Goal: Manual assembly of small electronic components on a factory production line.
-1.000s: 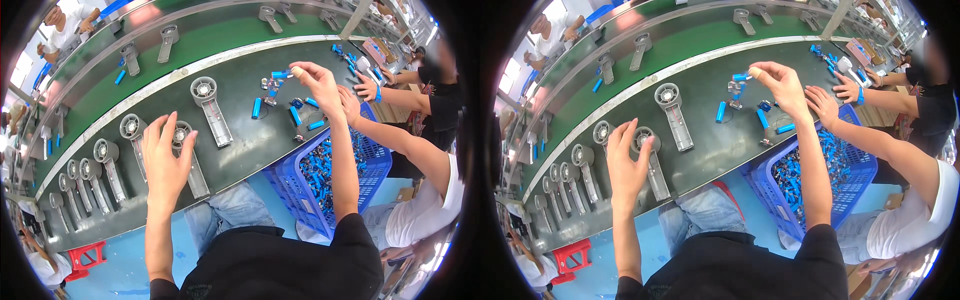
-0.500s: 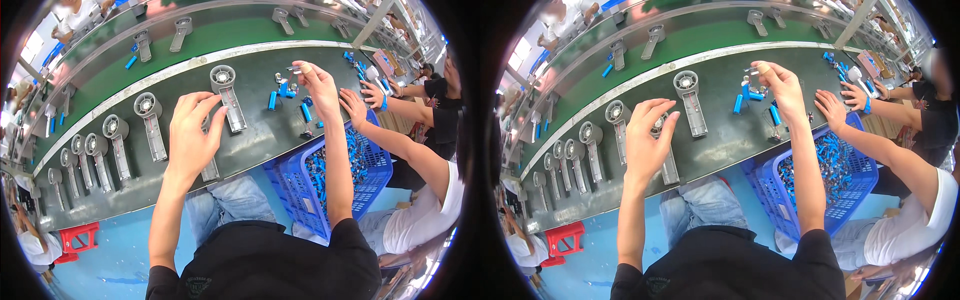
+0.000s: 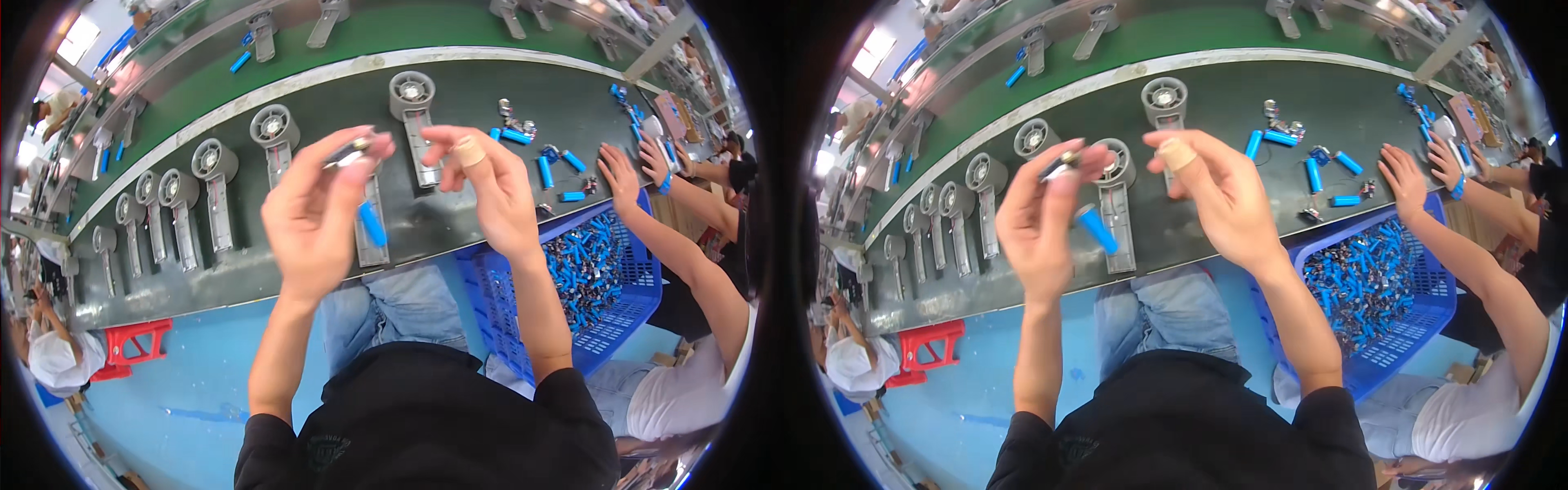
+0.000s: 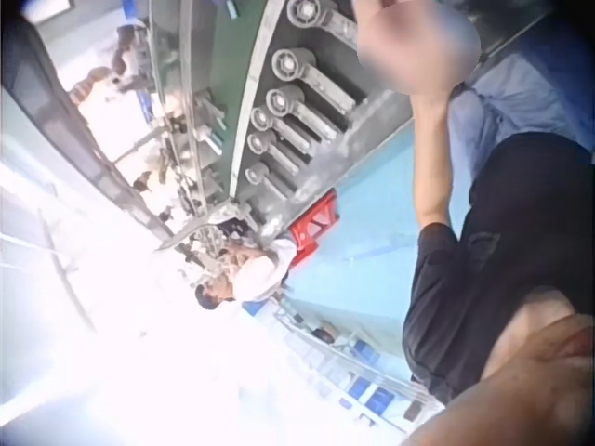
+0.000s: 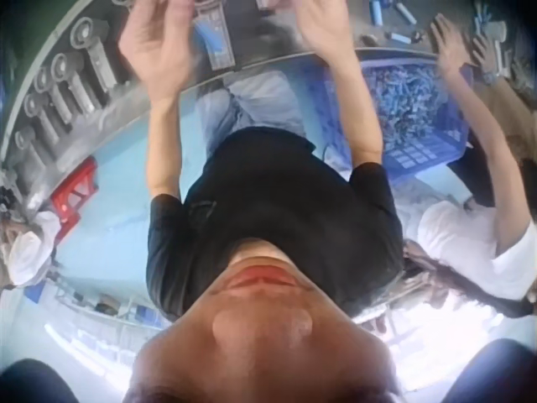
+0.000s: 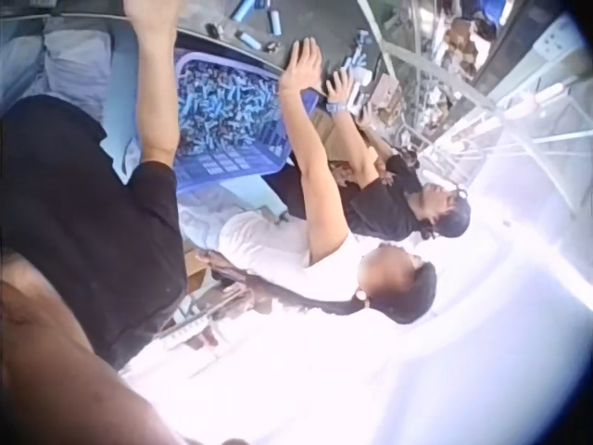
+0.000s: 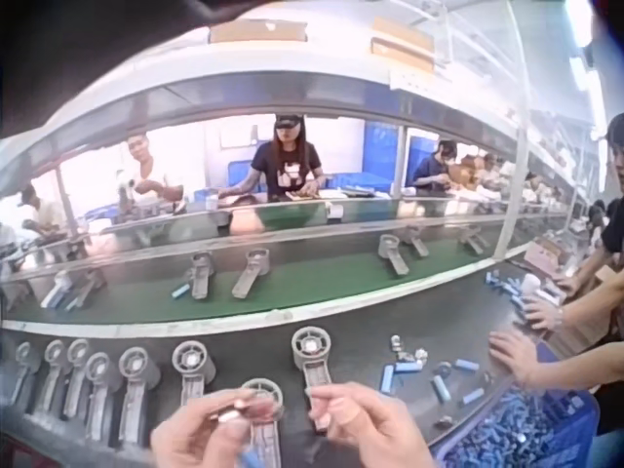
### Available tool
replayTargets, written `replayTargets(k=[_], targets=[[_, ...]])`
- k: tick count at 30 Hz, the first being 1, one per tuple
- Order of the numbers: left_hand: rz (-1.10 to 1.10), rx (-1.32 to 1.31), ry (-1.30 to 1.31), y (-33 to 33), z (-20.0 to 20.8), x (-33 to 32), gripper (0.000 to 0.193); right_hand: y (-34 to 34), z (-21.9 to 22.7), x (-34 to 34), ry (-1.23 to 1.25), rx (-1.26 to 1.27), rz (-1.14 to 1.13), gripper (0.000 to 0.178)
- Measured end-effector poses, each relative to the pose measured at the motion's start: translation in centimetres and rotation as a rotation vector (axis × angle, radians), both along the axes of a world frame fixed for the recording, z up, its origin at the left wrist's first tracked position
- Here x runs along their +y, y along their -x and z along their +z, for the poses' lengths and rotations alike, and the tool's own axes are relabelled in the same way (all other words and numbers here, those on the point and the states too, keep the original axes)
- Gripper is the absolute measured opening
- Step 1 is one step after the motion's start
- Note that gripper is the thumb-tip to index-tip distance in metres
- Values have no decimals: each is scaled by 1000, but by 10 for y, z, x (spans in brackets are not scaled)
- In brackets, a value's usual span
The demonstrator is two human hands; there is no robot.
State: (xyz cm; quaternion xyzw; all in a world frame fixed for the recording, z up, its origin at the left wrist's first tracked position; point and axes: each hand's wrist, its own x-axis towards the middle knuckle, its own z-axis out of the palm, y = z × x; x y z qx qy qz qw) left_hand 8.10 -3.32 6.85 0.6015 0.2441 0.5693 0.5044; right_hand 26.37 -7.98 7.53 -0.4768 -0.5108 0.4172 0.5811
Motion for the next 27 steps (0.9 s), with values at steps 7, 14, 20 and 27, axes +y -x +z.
replayTargets(k=[7,14,20,27], targets=[[100,863,-138,47,-24,-13,25,17,-47,-6,124,-270,-30,16],[263,1052,-493,26,-44,-13,14,36,-62,2,-9,-320,-64,18],[155,451,424,25,-44,-2,10,58,-75,15,-158,-389,-111,24],[-5,277,535,34,-45,-10,22,63,-92,22,-390,-512,-247,20]])
